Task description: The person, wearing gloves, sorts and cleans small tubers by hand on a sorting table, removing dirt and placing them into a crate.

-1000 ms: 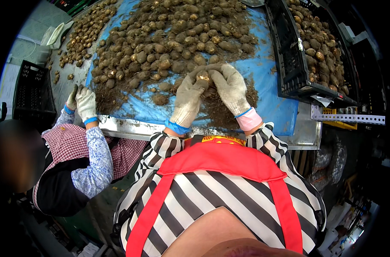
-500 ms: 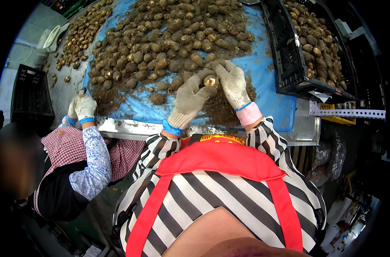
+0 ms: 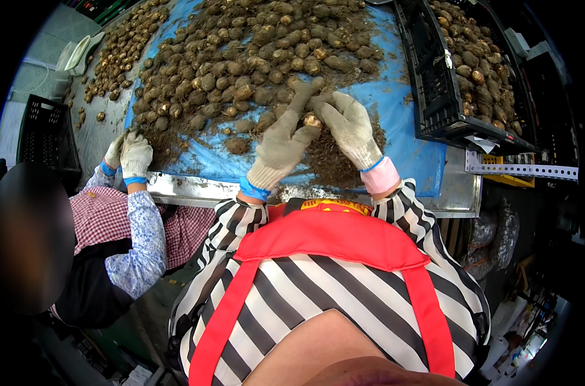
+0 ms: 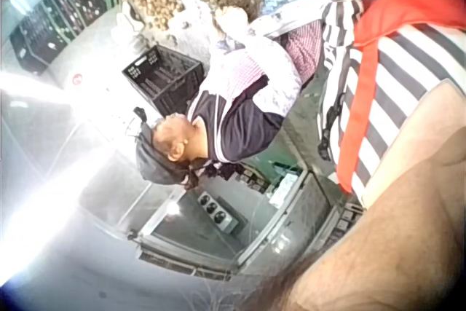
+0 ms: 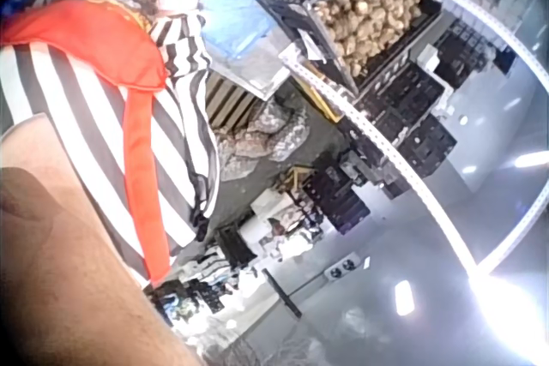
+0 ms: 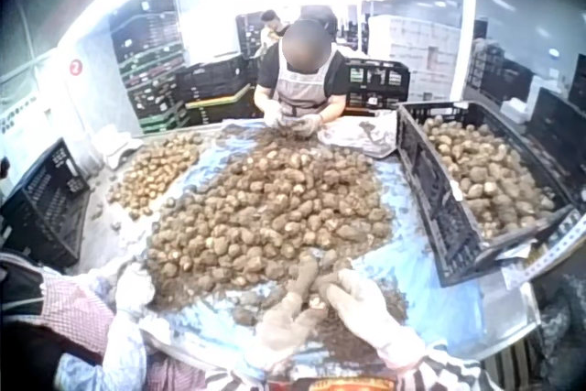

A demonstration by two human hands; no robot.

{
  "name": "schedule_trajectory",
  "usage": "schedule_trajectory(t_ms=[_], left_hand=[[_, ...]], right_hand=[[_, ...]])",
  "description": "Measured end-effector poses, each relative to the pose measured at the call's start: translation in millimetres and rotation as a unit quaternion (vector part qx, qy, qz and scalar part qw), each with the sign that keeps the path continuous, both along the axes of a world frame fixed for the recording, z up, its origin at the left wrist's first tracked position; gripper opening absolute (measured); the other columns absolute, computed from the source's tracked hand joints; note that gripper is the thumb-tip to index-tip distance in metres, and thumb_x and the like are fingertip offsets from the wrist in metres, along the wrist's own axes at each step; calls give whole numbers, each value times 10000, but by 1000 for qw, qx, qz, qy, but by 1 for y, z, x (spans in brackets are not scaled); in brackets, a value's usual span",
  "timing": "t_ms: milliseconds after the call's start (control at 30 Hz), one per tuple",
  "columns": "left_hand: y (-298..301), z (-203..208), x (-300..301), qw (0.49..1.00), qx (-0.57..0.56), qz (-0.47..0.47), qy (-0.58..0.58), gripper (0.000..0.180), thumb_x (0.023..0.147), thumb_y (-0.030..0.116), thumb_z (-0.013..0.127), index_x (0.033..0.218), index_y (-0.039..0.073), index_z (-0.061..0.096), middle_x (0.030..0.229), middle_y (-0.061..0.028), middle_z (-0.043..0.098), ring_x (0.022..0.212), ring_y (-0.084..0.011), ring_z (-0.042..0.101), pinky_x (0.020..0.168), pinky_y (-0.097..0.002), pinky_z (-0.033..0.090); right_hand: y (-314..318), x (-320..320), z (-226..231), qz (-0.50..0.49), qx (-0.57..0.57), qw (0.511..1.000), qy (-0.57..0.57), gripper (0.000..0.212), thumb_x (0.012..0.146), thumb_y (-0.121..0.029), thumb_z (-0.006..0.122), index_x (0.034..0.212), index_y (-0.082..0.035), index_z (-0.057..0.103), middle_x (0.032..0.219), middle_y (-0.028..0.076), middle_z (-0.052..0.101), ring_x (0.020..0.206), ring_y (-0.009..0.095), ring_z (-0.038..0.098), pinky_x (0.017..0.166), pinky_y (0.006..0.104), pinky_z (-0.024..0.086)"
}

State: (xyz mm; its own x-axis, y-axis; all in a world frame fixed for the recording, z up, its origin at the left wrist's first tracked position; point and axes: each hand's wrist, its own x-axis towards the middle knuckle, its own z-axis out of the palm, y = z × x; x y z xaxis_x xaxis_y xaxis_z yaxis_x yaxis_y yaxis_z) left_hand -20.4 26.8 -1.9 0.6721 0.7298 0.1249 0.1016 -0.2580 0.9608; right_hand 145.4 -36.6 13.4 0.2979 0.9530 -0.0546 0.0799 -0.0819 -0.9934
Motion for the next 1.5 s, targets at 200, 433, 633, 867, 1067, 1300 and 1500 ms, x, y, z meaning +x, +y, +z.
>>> schedule_trajectory(t_ms=[200, 433, 633, 867, 1067, 1300, 1500], left_hand=[[7, -10, -6, 998, -46, -10, -51, 667, 1002, 160, 645, 1580, 33, 337, 1551, -110, 460, 1356, -213, 498, 1105, -331, 430], [7, -2, -6, 969, -201, -5, -143, 563, 1015, 135, 601, 1527, -11, 421, 1467, -121, 541, 1270, -192, 556, 1043, -313, 463], [-2, -5, 12, 909, -347, 11, -231, 533, 991, -5, 536, 1508, -50, 415, 1392, -134, 569, 1236, -176, 563, 1031, -294, 472], [4, -4, 12, 944, -275, -7, -184, 499, 979, 8, 535, 1465, -61, 447, 1371, -134, 570, 1226, -192, 578, 1060, -329, 492], [6, 8, 6, 987, -117, 10, -107, 580, 958, 67, 584, 1496, -52, 403, 1388, -157, 572, 1264, -224, 567, 1082, -343, 467], [4, -12, -14, 994, -93, 2, -52, 785, 1000, 153, 604, 1636, 46, 156, 1627, -151, 356, 1487, -232, 356, 1177, -328, 331], [-18, 9, -15, 998, 5, -15, 61, 778, 948, 98, 556, 1641, 137, 204, 1628, -163, 367, 1493, -306, 374, 1173, -346, 354]], right_hand=[[21, 22, -38, -3, -13, 980, -196, 261, 996, -258, 594, 1080, -61, 743, 983, 136, 726, 912, 245, 683, 833, 387, 511], [11, 26, -33, 5, 73, 993, 91, 251, 968, -141, 641, 1184, -31, 710, 993, 58, 711, 936, 137, 644, 860, 280, 519], [6, -7, -28, -74, 110, 990, 42, 216, 921, -77, 659, 1116, -22, 737, 1142, 118, 692, 1061, 224, 659, 912, 342, 529], [20, 32, -38, -90, 41, 941, -324, 178, 943, -179, 644, 1019, -37, 720, 989, 165, 698, 974, 312, 661, 866, 394, 517], [10, 18, -16, -14, 111, 992, -64, 278, 981, -202, 610, 1202, -61, 699, 1060, 135, 686, 988, 258, 637, 901, 351, 489], [15, -15, -30, 56, 23, 997, 45, 332, 965, -92, 621, 1267, 43, 638, 1255, 104, 646, 1121, 195, 626, 981, 309, 488], [7, -15, -37, -2, -7, 999, 35, 227, 1000, -82, 560, 1151, 38, 678, 1034, 53, 670, 950, 119, 615, 834, 299, 519]])
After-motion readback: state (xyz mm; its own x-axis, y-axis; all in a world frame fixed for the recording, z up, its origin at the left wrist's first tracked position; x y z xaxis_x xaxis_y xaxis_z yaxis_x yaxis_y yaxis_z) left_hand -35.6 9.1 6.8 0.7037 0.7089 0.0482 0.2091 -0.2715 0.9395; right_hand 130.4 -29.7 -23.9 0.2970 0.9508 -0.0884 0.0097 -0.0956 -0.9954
